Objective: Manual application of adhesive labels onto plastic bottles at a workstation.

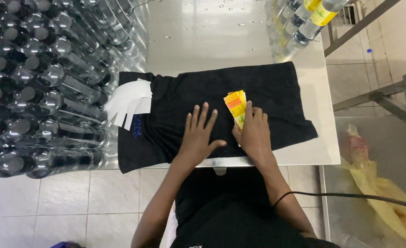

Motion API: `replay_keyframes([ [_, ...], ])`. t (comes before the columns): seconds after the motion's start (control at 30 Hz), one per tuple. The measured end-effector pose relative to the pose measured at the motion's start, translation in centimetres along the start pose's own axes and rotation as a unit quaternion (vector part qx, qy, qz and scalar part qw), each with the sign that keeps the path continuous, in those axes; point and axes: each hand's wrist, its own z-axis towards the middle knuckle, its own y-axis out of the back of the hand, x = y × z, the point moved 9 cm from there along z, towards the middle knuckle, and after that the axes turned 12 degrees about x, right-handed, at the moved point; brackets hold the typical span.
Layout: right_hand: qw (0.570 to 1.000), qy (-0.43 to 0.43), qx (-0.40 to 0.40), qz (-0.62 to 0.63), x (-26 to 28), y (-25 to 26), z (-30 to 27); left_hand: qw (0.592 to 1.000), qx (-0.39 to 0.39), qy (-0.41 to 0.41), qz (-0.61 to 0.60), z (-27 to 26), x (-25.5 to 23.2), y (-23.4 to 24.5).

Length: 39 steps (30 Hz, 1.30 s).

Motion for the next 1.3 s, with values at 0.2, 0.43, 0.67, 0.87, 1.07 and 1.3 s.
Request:
replay_keyframes([
  [0.2,1.0,-0.018,0.007,0.005,0.0,0.1,-0.5,0.996,0.087,-0.006,-0.008,-1.3,0.3,-2.8],
  [0.43,0.997,-0.049,-0.029,-0.061,1.0,-0.6,1.5,0.991,0.131,0.003,-0.001,-1.4,0.5,-2.4],
  [0.67,0.995,-0.056,-0.021,-0.083,0.1,-2.5,3.0,0.991,0.13,0.005,-0.023,-1.9,0.6,-2.1],
  [0.87,0.963,-0.024,-0.201,-0.18,0.2,-0.8,1.9,0.992,0.125,0.0,-0.029,-2.1,0.8,-2.0],
  [1.07,0.998,0.033,-0.032,0.044,-3.8,-0.6,3.5,0.99,0.144,0.0,-0.006,-2.1,2.0,-2.0],
  [1.3,0.991,-0.019,-0.029,0.129,-10.8,3.3,2.3,0.982,0.176,0.036,0.063,-3.6,6.2,-1.4],
])
